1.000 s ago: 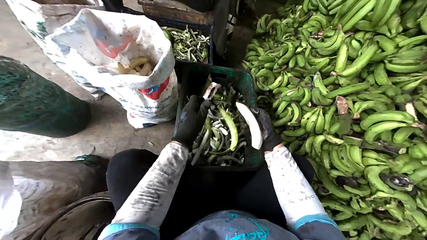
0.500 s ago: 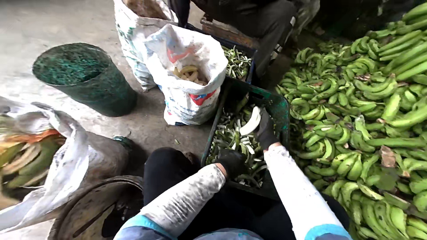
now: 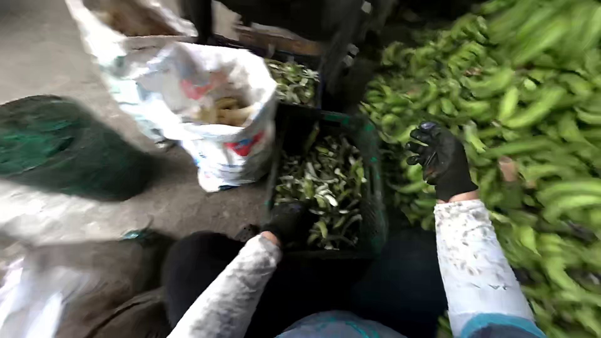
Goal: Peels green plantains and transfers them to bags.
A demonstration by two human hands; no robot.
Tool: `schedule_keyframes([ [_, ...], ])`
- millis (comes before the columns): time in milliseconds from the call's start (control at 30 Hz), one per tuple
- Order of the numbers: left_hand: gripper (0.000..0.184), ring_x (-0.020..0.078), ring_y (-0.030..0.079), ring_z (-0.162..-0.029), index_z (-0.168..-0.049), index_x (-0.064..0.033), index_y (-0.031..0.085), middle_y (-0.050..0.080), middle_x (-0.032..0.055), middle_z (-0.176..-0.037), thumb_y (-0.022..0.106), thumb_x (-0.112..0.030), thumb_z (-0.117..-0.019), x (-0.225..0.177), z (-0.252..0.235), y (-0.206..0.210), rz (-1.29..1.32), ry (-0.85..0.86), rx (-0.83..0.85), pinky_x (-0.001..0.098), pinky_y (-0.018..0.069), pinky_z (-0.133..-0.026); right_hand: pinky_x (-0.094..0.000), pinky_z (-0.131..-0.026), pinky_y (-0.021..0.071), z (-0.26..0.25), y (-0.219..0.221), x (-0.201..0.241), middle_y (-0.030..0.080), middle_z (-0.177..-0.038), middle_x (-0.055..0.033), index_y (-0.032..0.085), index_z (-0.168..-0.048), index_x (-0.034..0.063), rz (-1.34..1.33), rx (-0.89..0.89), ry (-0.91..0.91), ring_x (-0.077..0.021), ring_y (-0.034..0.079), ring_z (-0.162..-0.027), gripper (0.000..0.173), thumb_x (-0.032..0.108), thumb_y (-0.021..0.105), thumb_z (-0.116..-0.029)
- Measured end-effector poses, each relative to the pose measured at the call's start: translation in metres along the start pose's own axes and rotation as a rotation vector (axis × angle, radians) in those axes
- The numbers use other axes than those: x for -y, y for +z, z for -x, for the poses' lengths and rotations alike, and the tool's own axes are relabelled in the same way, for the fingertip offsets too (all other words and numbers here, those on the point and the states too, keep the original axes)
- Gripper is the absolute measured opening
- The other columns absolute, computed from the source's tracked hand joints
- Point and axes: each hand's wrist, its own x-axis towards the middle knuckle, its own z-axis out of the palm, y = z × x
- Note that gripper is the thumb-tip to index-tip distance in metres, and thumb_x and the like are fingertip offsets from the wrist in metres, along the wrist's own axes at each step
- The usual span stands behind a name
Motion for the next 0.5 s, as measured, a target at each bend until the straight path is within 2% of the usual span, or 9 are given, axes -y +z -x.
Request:
schedule_keyframes([
  [67, 0.044, 0.0394, 0.064, -0.116, -0.13, -0.0123, 0.067, 0.068, 0.0186, -0.123, 0.059, -0.045, -0.1012, 0.013, -0.008, 0.01, -0.019, 0.033, -0.081, 0.0641, 0.0475, -0.099, -0.0308, -0.067, 0.0551, 0.023, -0.087, -0.033, 0.066, -0.117, 0.0044, 0.055, -0.131, 0.0243, -0.017, -0.204, 0.028, -0.0124, 0.067, -0.088, 0.034, 0.041, 0.035, -0.1091],
  [100, 0.045, 0.0397, 0.065, -0.113, -0.131, -0.0125, 0.066, 0.069, 0.0189, -0.121, 0.057, -0.046, -0.1019, 0.016, -0.011, 0.013, -0.03, 0.061, -0.097, 0.065, 0.0485, -0.097, -0.0332, -0.069, 0.0552, 0.035, -0.127, -0.053, 0.065, -0.12, 0.0011, 0.054, -0.135, 0.0206, -0.022, -0.323, 0.044, -0.0143, 0.067, -0.091, 0.038, 0.039, 0.033, -0.1099],
  [167, 0.049, 0.0389, 0.066, -0.11, -0.134, -0.0119, 0.064, 0.068, 0.0197, -0.12, 0.054, -0.049, -0.1033, 0.011, -0.016, 0.012, -0.059, 0.081, -0.09, 0.0644, 0.0504, -0.095, -0.0337, -0.069, 0.0557, 0.068, -0.201, -0.1, 0.067, -0.121, -0.0007, 0.055, -0.134, 0.0179, 0.002, -0.55, 0.097, -0.0146, 0.067, -0.092, 0.038, 0.039, 0.036, -0.1093],
  [233, 0.052, 0.0394, 0.063, -0.118, -0.14, -0.0061, 0.057, 0.063, 0.0247, -0.13, 0.05, -0.045, -0.1057, -0.017, -0.009, 0.007, -0.033, 0.019, -0.018, 0.061, 0.0469, -0.101, -0.0393, -0.081, 0.0553, 0.115, -0.256, -0.152, 0.063, -0.13, -0.005, 0.055, -0.139, 0.0152, 0.067, -0.71, 0.171, -0.0185, 0.064, -0.102, 0.043, 0.04, 0.04, -0.1076],
  [267, 0.05, 0.0363, 0.062, -0.117, -0.14, -0.0032, 0.055, 0.062, 0.0254, -0.131, 0.05, -0.04, -0.1067, -0.03, -0.007, 0.007, 0.006, -0.009, 0.0, 0.0568, 0.0473, -0.101, -0.0417, -0.087, 0.0545, 0.14, -0.274, -0.177, 0.061, -0.134, -0.0066, 0.053, -0.142, 0.0154, 0.126, -0.757, 0.222, -0.0199, 0.063, -0.108, 0.045, 0.041, 0.04, -0.1073],
  [333, 0.046, 0.0217, 0.066, -0.1, -0.139, -0.0038, 0.056, 0.066, 0.0181, -0.122, 0.052, -0.034, -0.1057, -0.035, -0.016, 0.016, 0.085, -0.003, -0.027, 0.0431, 0.0539, -0.09, -0.0466, -0.09, 0.0536, 0.172, -0.297, -0.227, 0.061, -0.133, -0.0148, 0.053, -0.142, 0.0096, 0.196, -0.813, 0.359, -0.0256, 0.063, -0.109, 0.044, 0.035, 0.043, -0.1084],
  [400, 0.042, 0.0094, 0.062, -0.08, -0.14, -0.006, 0.055, 0.066, 0.0076, -0.107, 0.052, -0.031, -0.1067, -0.036, -0.031, 0.027, 0.248, -0.008, -0.035, 0.0294, 0.0546, -0.071, -0.0469, -0.083, 0.0542, 0.185, -0.302, -0.268, 0.062, -0.123, -0.0187, 0.054, -0.139, 0.0062, 0.144, -0.82, 0.527, -0.0278, 0.063, -0.098, 0.038, 0.028, 0.047, -0.1078],
  [433, 0.04, 0.0068, 0.062, -0.075, -0.14, -0.0069, 0.055, 0.066, 0.004, -0.103, 0.051, -0.031, -0.1071, -0.037, -0.037, 0.032, 0.323, -0.004, -0.034, 0.0266, 0.0547, -0.067, -0.0458, -0.078, 0.0545, 0.186, -0.302, -0.285, 0.062, -0.123, -0.0188, 0.053, -0.14, 0.0063, 0.064, -0.813, 0.598, -0.0278, 0.063, -0.095, 0.04, 0.03, 0.046, -0.108],
  [500, 0.041, 0.0056, 0.063, -0.074, -0.14, -0.0079, 0.055, 0.067, 0.0014, -0.102, 0.049, -0.033, -0.1078, -0.052, -0.042, 0.041, 0.37, -0.001, -0.028, 0.0252, 0.0553, -0.066, -0.045, -0.079, 0.0558, 0.182, -0.296, -0.309, 0.058, -0.136, -0.0171, 0.046, -0.146, 0.0083, -0.038, -0.738, 0.689, -0.0289, 0.065, -0.102, 0.041, 0.028, 0.042, -0.1101],
])
